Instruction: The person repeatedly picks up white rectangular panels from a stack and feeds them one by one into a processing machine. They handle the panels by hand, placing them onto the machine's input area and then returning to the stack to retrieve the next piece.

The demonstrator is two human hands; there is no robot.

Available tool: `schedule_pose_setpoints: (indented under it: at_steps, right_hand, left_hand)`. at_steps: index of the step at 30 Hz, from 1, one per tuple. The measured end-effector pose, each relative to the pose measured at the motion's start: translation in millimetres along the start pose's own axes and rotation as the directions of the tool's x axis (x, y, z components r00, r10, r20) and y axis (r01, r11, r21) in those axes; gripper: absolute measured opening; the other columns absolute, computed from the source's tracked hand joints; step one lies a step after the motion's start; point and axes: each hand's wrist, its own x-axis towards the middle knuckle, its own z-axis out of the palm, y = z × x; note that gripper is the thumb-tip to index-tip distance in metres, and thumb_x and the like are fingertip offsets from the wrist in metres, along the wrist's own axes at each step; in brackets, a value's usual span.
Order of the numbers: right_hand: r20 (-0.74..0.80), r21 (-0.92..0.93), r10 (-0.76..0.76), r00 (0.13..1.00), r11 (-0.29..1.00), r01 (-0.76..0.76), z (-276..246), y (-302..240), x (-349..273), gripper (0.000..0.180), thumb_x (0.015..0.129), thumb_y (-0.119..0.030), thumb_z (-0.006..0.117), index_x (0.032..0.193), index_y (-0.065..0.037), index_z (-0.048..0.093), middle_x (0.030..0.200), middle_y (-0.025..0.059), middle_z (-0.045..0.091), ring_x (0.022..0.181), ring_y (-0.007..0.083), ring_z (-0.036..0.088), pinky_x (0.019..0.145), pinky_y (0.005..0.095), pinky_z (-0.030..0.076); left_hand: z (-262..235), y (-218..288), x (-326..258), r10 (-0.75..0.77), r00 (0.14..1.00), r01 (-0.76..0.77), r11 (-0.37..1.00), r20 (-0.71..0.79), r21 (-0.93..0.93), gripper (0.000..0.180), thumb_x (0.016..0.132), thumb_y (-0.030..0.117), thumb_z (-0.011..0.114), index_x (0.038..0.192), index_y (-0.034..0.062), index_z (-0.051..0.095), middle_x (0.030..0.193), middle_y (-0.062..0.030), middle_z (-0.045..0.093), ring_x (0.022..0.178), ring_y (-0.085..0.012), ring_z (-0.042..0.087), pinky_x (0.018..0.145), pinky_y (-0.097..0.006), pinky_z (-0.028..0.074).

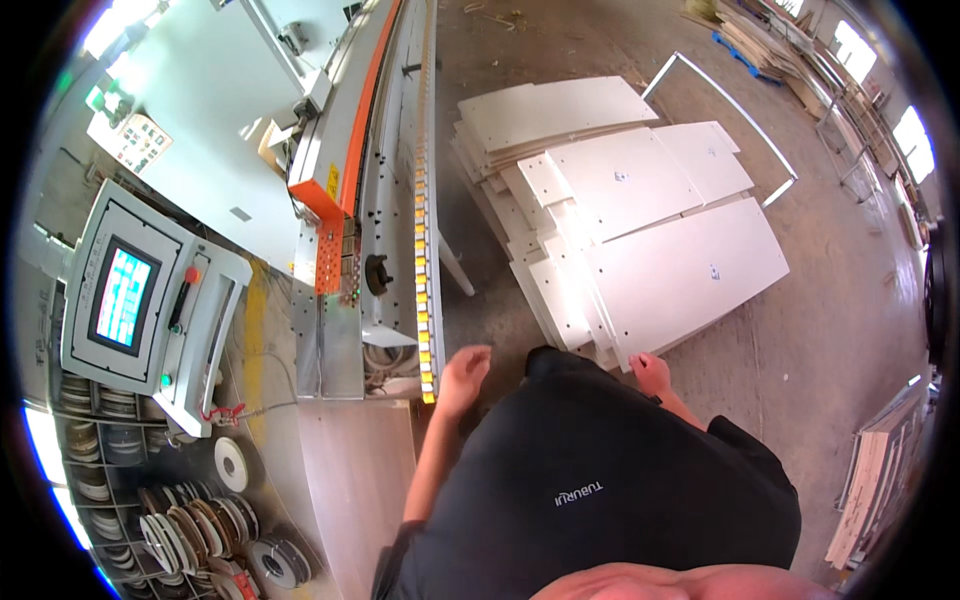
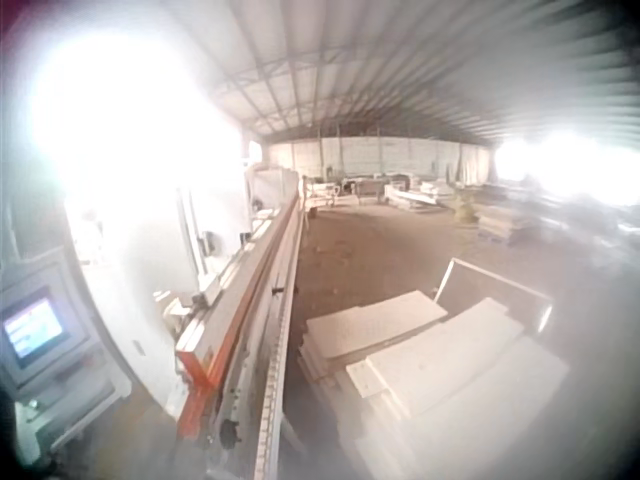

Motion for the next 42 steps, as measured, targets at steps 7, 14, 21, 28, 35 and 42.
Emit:
schedule_pose_setpoints:
  at_steps: [7,14,21,28,35,42]
  right_hand:
    - [0.078,-0.029,-0.013,0.997,0.999,0.015,6.5,3.2,13.4,0.045,0.099,-0.046,0.059,0.084,-0.006,0.072,0.078,0.0131,0.072,0.077,0.0339,0.071,0.07,0.0443,0.052]
    - [0.256,0.062,-0.205,0.945,0.979,0.196,34.8,-35.4,72.2,0.047,0.098,-0.05,0.057,0.087,-0.006,0.072,0.081,0.017,0.071,0.079,0.0392,0.069,0.071,0.0483,0.053]
    - [0.432,0.12,-0.261,0.863,0.965,0.232,67.3,-38.1,106.9,0.044,0.1,-0.044,0.055,0.093,-0.004,0.073,0.085,0.0179,0.073,0.084,0.0351,0.072,0.075,0.0456,0.054]
    - [0.467,-0.138,-0.121,0.876,0.968,0.208,36.3,-58.3,81.6,0.039,0.1,-0.038,0.055,0.093,-0.004,0.074,0.087,0.0209,0.072,0.088,0.0372,0.073,0.077,0.0481,0.053]
    - [0.389,0.03,-0.09,0.917,0.996,0.086,85.3,-39.6,160.4,0.048,0.101,-0.042,0.057,0.079,-0.003,0.073,0.07,0.0189,0.067,0.069,0.0331,0.066,0.071,0.0437,0.049]
    - [0.424,0.103,-0.094,0.901,0.993,0.056,125.9,-82.7,126.8,0.053,0.1,-0.046,0.057,0.078,0.001,0.072,0.07,0.0205,0.068,0.073,0.0347,0.069,0.069,0.0452,0.05]
  left_hand:
    - [-4.9,-73.1,-29.7,-0.024,0.976,0.142,0.826,-0.219,0.546,0.022,0.093,0.021,0.066,0.112,0.0127,0.072,0.105,-0.0106,0.074,0.099,-0.033,0.071,0.084,-0.043,0.057]
    - [-15.7,-79.8,-21.3,-0.061,0.975,0.162,0.853,-0.212,0.496,0.024,0.095,0.023,0.066,0.114,0.0112,0.073,0.106,-0.011,0.076,0.097,-0.0324,0.073,0.086,-0.044,0.057]
    - [-32.6,-76.2,-16.1,-0.257,0.913,0.338,0.91,-0.316,0.239,0.028,0.096,0.025,0.067,0.117,0.0085,0.074,0.102,-0.0145,0.077,0.098,-0.0287,0.075,0.087,-0.04,0.057]
    - [-138.4,-36.8,13.8,0.069,0.838,0.19,0.893,-0.541,0.409,0.02,0.094,0.02,0.066,0.109,0.0096,0.074,0.108,-0.016,0.073,0.101,-0.0366,0.07,0.086,-0.044,0.057]
    - [-362.4,50.3,9.8,0.26,0.595,0.423,0.704,-0.76,0.571,0.029,0.09,0.024,0.07,0.117,0.0131,0.07,0.091,-0.0139,0.073,0.089,-0.0359,0.071,0.079,-0.047,0.056]
    - [-563.6,143.9,41.1,0.389,0.482,0.678,0.401,-0.785,0.615,0.052,0.094,0.032,0.065,0.142,0.0141,0.054,0.15,-0.0127,0.053,0.121,-0.0388,0.065,0.092,-0.052,0.057]
